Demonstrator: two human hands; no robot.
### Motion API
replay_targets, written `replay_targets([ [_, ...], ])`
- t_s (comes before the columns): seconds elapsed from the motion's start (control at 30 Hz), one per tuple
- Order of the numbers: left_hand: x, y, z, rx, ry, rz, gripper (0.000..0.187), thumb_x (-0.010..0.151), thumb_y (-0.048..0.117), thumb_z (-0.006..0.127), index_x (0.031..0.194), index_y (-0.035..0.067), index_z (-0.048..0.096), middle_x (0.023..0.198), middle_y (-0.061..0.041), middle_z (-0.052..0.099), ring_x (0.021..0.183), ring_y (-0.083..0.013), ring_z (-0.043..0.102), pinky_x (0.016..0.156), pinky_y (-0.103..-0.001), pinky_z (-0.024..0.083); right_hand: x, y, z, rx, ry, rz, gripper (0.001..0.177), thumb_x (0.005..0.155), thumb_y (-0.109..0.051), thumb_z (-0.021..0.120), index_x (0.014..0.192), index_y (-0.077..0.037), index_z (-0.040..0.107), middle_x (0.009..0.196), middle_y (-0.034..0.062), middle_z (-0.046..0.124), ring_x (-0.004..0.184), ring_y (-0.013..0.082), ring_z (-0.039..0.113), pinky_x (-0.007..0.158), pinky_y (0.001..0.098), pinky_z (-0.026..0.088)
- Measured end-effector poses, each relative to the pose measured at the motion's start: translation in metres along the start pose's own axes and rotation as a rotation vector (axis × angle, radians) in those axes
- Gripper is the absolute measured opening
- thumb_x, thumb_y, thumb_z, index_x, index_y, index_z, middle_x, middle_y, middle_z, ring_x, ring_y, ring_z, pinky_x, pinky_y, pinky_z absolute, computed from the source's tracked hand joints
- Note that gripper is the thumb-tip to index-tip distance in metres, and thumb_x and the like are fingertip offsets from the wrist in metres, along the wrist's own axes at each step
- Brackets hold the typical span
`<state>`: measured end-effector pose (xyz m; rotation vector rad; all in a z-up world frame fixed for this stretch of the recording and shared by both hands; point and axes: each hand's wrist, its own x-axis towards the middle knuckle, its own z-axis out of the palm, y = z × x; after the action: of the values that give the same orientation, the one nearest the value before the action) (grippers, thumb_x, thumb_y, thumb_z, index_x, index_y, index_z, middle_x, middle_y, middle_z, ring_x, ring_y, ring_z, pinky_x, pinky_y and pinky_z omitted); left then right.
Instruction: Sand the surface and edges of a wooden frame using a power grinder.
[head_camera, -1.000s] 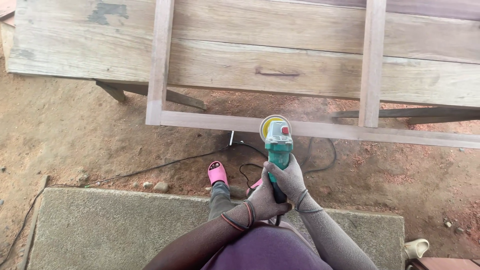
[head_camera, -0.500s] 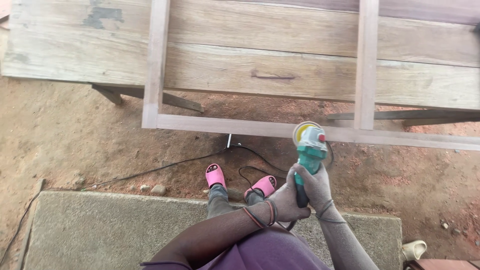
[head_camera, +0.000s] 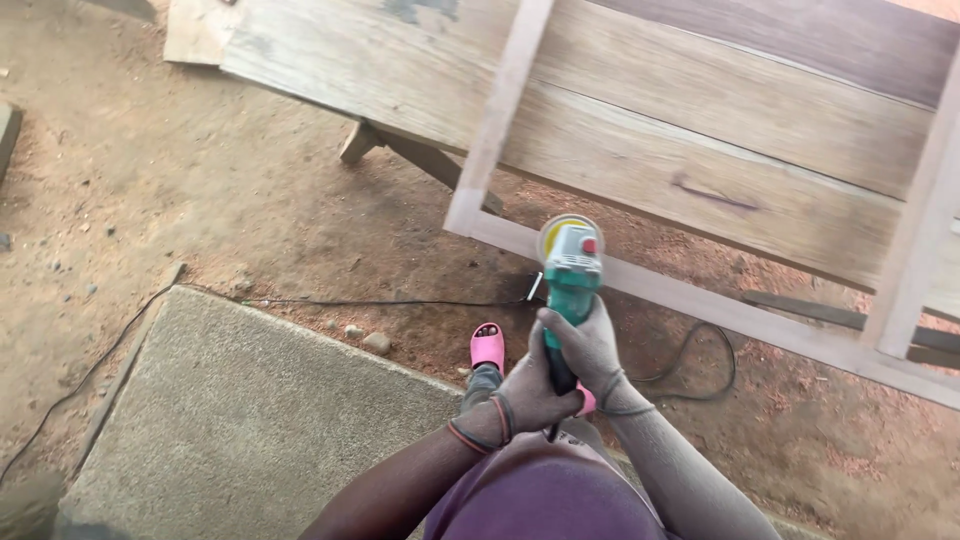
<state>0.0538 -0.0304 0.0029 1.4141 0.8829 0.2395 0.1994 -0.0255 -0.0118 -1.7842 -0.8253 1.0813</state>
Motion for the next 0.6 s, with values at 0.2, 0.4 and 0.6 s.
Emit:
replay_targets([
  [0.2,-0.019,-0.029,-0.065,-0.071,0.129,-0.065,0.127,0.079,0.028,0.078,0.153,0.003,-0.022,0.13,-0.021,0.059,0.116,-0.0286,0.068,0.099,-0.041,0.057,0.024,-0.028,0.086,-0.201,-0.168,0.044,0.068,0.075,-0.042,0.083,0.122,0.001,0.057,0.106,0.0121,0.07,0.097,0.0203,0.071,0.087,0.0357,0.057],
  [0.4,-0.025,-0.042,-0.089,-0.062,0.151,-0.112,0.124,0.08,0.033,0.082,0.152,0.003,-0.015,0.13,-0.021,0.06,0.117,-0.0295,0.068,0.1,-0.042,0.056,0.03,-0.036,0.116,-0.258,-0.228,0.032,0.07,0.075,-0.044,0.083,0.122,0.001,0.057,0.107,0.0131,0.071,0.098,0.0215,0.071,0.088,0.0365,0.057],
  [0.6,-0.023,-0.037,-0.084,-0.05,0.138,-0.065,0.128,0.078,0.029,0.078,0.154,-0.001,-0.021,0.127,-0.025,0.062,0.117,-0.0342,0.068,0.102,-0.041,0.055,0.022,-0.036,0.106,-0.197,-0.184,0.035,0.06,0.077,-0.036,0.082,0.12,0.0,0.059,0.104,0.0111,0.071,0.094,0.0198,0.071,0.085,0.035,0.058],
])
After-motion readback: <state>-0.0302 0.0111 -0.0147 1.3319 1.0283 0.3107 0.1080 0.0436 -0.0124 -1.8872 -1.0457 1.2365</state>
